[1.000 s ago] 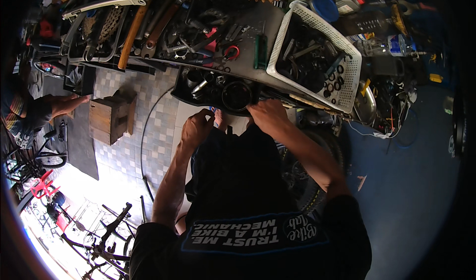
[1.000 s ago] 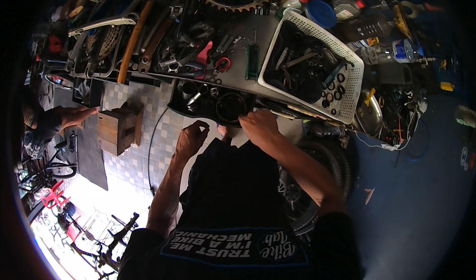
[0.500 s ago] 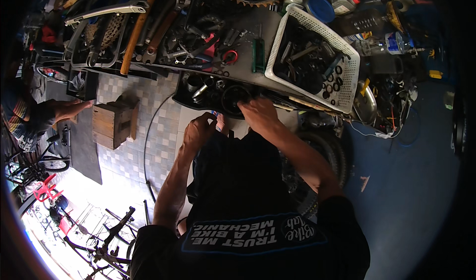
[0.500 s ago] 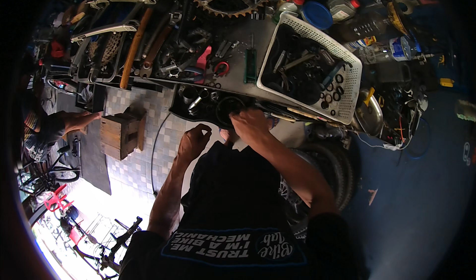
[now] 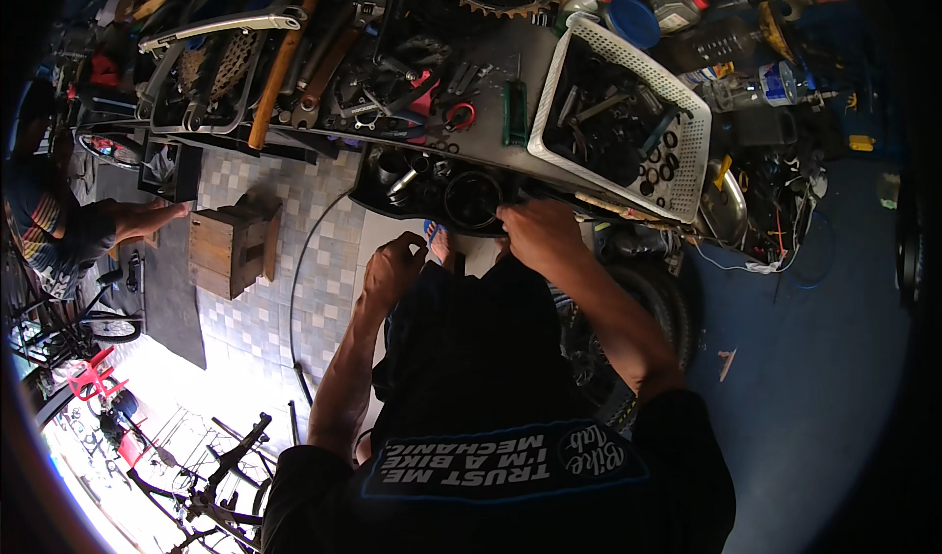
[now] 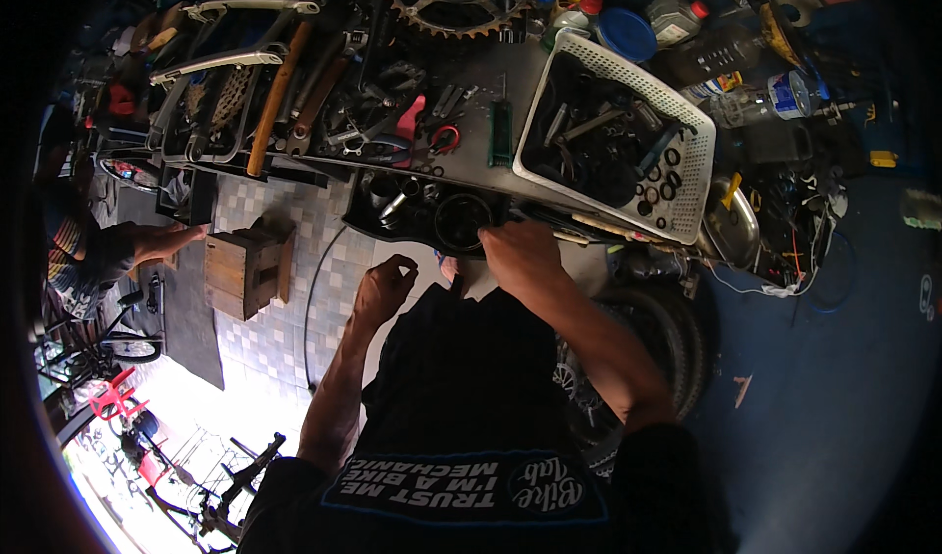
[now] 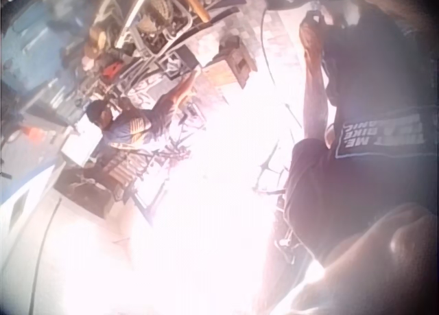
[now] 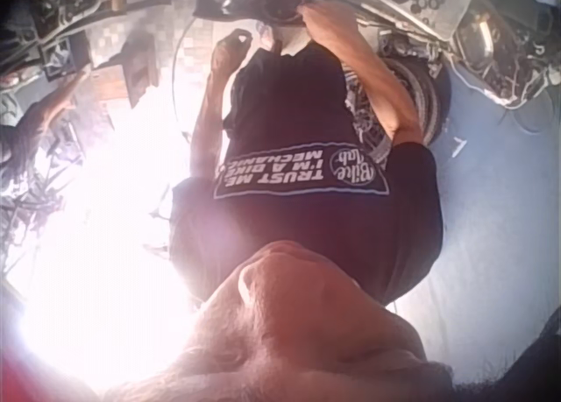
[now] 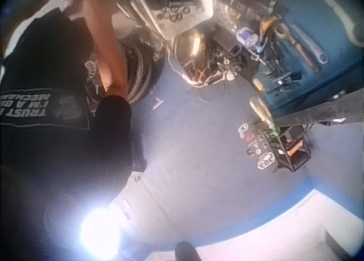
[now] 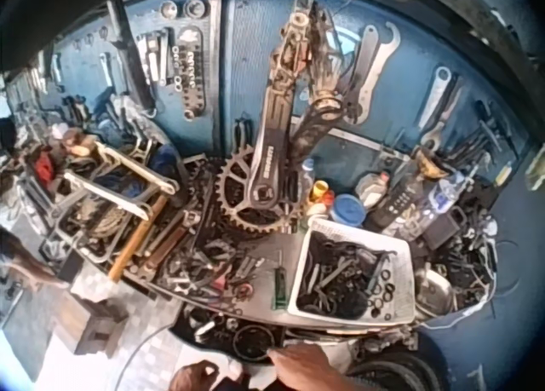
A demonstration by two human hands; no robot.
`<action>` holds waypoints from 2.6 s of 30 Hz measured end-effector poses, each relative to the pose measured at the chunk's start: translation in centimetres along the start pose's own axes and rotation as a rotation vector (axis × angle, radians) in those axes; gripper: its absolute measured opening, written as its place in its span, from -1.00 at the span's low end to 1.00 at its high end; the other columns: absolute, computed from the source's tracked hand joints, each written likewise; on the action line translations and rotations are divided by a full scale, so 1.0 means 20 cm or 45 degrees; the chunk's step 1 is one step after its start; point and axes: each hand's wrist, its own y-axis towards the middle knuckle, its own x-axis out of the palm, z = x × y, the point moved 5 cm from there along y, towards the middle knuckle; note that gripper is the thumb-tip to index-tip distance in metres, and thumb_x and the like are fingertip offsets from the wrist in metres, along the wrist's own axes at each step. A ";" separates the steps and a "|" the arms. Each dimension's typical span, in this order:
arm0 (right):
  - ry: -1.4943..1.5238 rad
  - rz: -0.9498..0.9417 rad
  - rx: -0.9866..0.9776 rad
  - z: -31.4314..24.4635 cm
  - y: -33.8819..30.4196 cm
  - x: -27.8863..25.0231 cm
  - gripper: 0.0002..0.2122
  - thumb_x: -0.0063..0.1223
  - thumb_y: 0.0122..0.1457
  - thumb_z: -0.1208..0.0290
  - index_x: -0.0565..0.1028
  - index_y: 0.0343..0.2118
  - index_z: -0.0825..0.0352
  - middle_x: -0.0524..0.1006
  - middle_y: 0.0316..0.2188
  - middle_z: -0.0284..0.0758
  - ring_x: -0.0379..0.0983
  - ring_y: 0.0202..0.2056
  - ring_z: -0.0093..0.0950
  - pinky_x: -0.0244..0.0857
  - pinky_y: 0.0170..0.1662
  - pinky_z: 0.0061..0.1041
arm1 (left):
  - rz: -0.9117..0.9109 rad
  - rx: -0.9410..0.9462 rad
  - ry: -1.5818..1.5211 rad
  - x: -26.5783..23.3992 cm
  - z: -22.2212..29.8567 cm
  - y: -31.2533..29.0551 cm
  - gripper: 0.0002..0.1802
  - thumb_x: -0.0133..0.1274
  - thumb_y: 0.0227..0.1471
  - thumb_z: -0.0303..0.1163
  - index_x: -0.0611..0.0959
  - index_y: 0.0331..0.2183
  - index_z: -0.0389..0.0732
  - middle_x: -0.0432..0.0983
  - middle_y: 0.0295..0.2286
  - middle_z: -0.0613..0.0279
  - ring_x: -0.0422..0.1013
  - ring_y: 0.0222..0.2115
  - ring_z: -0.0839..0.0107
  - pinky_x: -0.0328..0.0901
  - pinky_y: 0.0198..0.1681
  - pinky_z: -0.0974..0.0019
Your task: The person sorts through a basket of small bicycle parts, picks up a cylindrical component, and applies lubricant to it. They then place the component into a larger housing and continue to handle other small parts.
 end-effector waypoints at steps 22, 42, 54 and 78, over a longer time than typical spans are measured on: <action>0.203 0.186 0.101 -0.03 -0.14 0.03 -0.80 0.14 0.30 0.31 0.68 -0.08 0.17 0.70 -0.38 -0.23 0.67 -0.35 -0.22 0.52 -0.26 -0.22 | 0.163 0.214 0.756 -0.30 0.10 0.43 -0.58 0.44 -0.13 -0.22 0.72 -0.21 -0.17 0.50 -0.02 -0.06 0.39 0.02 -0.12 0.41 0.03 -0.13; 0.181 0.459 -0.169 -0.22 0.13 0.30 -0.68 0.15 0.13 0.45 0.56 -0.03 0.35 0.61 -0.25 -0.10 0.66 -0.33 -0.12 0.57 -0.32 -0.20 | 0.126 0.162 0.651 -0.40 0.04 0.31 -0.59 0.40 -0.05 -0.28 0.63 -0.17 -0.13 0.54 -0.17 -0.03 0.43 -0.07 -0.12 0.46 -0.14 -0.14; 0.225 0.246 -0.031 -0.18 -0.03 0.27 -0.62 0.10 0.20 0.43 0.55 0.09 0.30 0.63 -0.23 -0.16 0.68 -0.29 -0.21 0.55 -0.30 -0.18 | 0.236 0.275 0.491 -0.28 0.16 0.40 -0.77 0.30 0.06 -0.36 0.67 -0.21 -0.14 0.64 -0.33 -0.02 0.60 -0.26 -0.10 0.50 -0.25 -0.11; 0.492 0.317 0.383 0.14 -0.31 0.16 -0.62 0.03 0.26 0.50 0.58 0.14 0.25 0.73 -0.26 -0.31 0.70 -0.22 -0.32 0.54 -0.09 -0.31 | -0.216 -0.447 -1.437 -0.29 0.22 0.40 -0.79 0.21 0.30 -0.37 0.70 -0.10 -0.27 0.66 -0.28 0.35 0.38 -0.50 0.60 0.28 -0.42 0.44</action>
